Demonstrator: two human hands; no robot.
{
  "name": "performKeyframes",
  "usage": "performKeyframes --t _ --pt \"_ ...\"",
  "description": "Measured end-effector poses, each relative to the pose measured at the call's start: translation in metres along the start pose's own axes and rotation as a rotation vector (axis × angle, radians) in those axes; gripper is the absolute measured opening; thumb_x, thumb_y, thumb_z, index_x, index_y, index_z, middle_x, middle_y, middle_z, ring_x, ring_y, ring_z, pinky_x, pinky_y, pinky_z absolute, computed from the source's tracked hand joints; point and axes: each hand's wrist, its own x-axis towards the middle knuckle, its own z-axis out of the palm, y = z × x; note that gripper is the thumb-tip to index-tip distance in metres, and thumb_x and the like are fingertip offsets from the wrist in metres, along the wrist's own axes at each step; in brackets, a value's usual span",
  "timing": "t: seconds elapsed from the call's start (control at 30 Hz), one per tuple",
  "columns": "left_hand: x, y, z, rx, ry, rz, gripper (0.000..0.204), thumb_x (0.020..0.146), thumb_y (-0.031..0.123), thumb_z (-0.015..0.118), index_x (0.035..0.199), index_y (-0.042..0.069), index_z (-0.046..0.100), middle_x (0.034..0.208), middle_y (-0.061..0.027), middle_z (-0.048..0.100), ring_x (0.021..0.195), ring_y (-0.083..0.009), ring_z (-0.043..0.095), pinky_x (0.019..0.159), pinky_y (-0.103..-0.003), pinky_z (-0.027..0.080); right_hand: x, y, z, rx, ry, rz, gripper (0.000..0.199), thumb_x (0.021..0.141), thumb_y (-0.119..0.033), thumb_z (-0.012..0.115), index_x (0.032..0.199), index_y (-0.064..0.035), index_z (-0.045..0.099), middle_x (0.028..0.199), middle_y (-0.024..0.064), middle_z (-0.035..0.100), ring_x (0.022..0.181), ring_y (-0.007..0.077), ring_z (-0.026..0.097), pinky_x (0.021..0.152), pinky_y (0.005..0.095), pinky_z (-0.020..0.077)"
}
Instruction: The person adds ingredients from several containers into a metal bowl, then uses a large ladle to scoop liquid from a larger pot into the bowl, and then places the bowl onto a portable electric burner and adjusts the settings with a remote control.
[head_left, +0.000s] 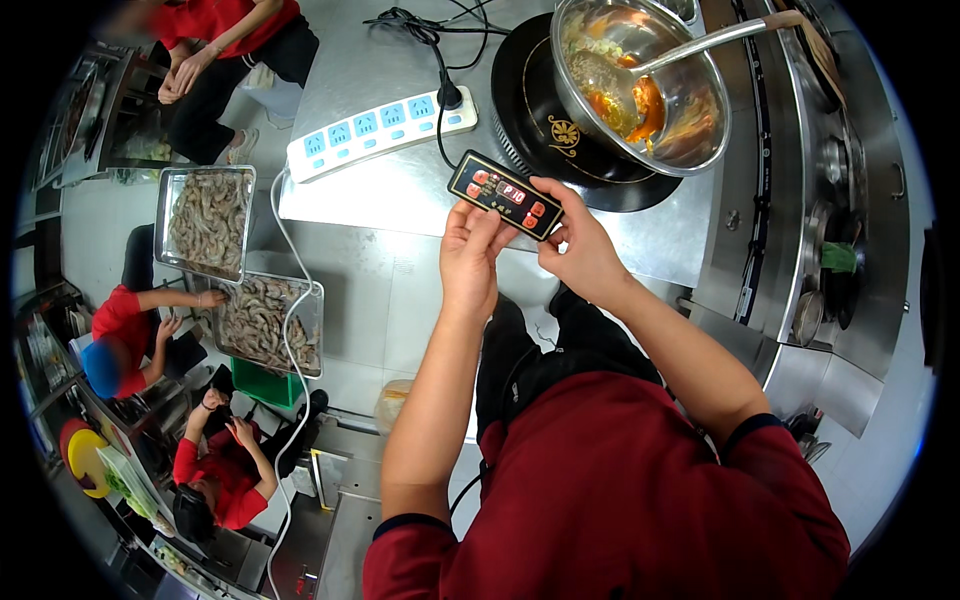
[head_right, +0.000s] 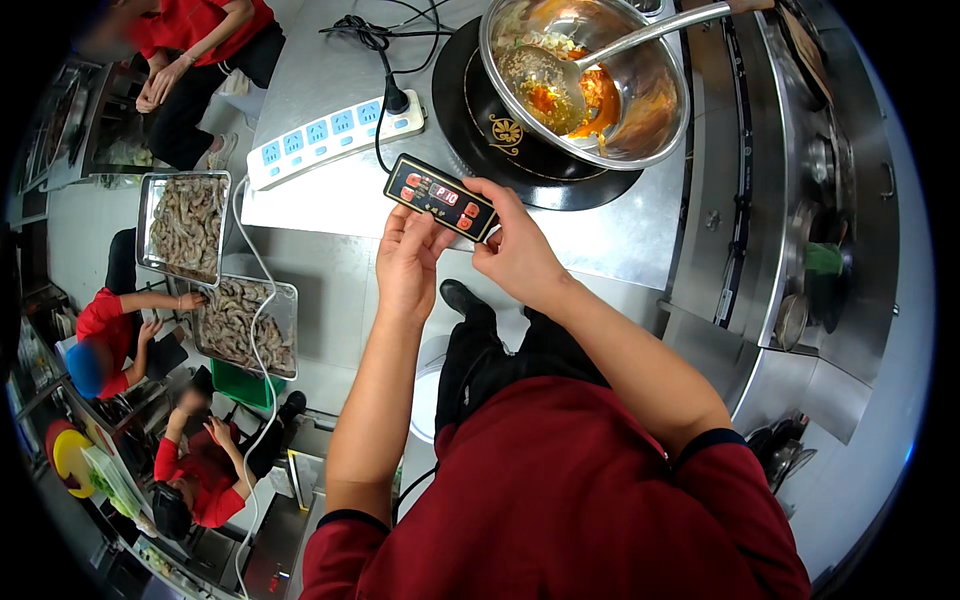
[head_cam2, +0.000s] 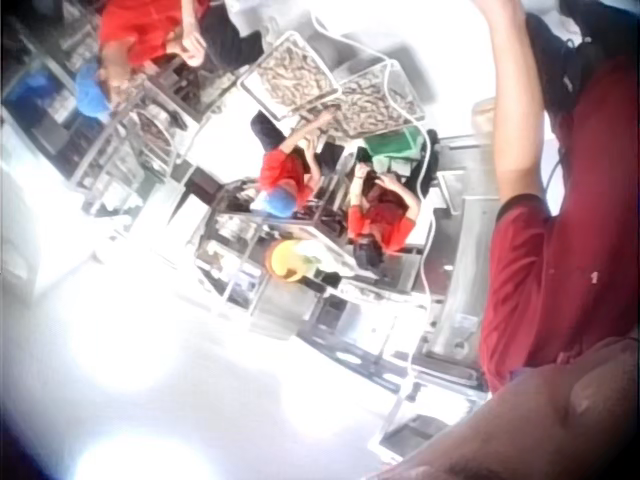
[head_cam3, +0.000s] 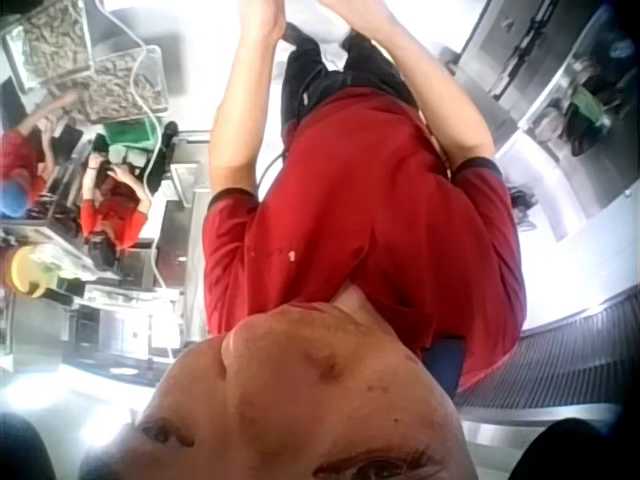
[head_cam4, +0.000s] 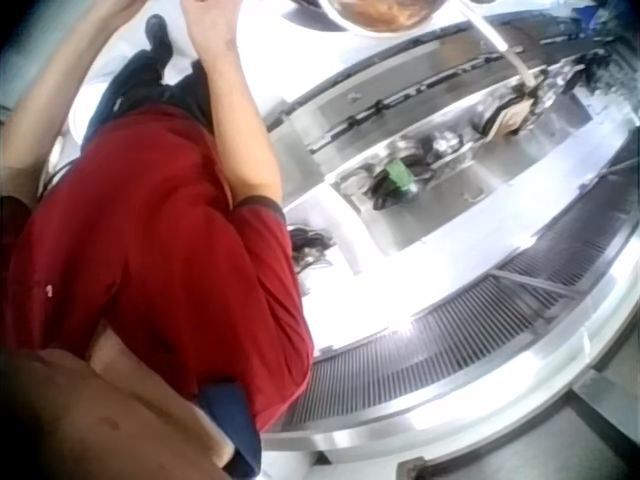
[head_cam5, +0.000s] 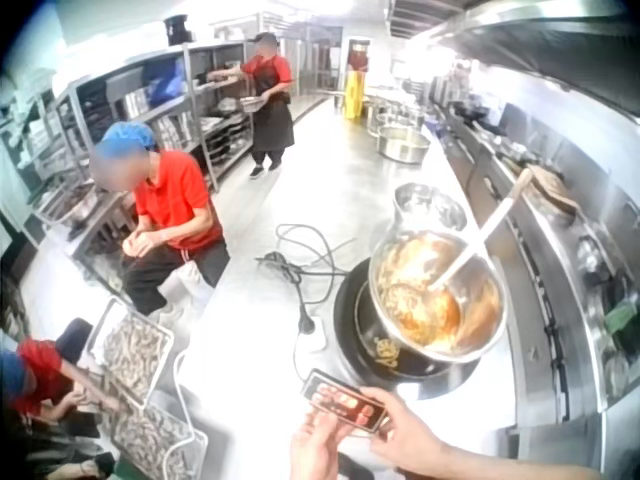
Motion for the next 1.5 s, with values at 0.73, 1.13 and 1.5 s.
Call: performKeyframes --t 0.73,1.13,1.5 --pt "0.023 0.012 0.007 0.119 0.255 0.104 0.016 0.092 0.013 0.063 0.101 0.002 0.056 0.087 -0.0037 0.062 0.074 -0.0111 0.06 0.069 -0.026 0.053 -0.012 -0.007 0.014 -0.119 -0.017 -0.03 0.068 0.074 0.011 0.059 0.138 -0.007 0.04 0.119 0.0164 0.048 0.078 0.0215 0.059 0.067 0.0309 0.0497" --pt "0.025 0.012 -0.001 0.12 0.205 0.123 0.017 0.093 0.014 0.064 0.104 0.002 0.057 0.09 -0.0051 0.064 0.078 -0.0125 0.062 0.074 -0.027 0.053 -0.013 -0.007 0.012 -0.092 -0.005 -0.037 0.068 0.075 0.012 0.057 0.138 -0.0071 0.041 0.121 0.0167 0.048 0.081 0.0216 0.061 0.068 0.03 0.0506" --pt "0.012 0.015 0.003 -0.012 0.008 0.066 0.017 0.098 0.013 0.058 0.111 0.003 0.055 0.102 -0.0065 0.066 0.088 -0.0129 0.065 0.08 -0.028 0.053 -0.002 0.011 0.016 0.323 0.018 0.027 0.067 0.076 0.012 0.056 0.139 -0.0063 0.042 0.117 0.0079 0.057 0.091 0.0125 0.063 0.076 0.0256 0.0535"
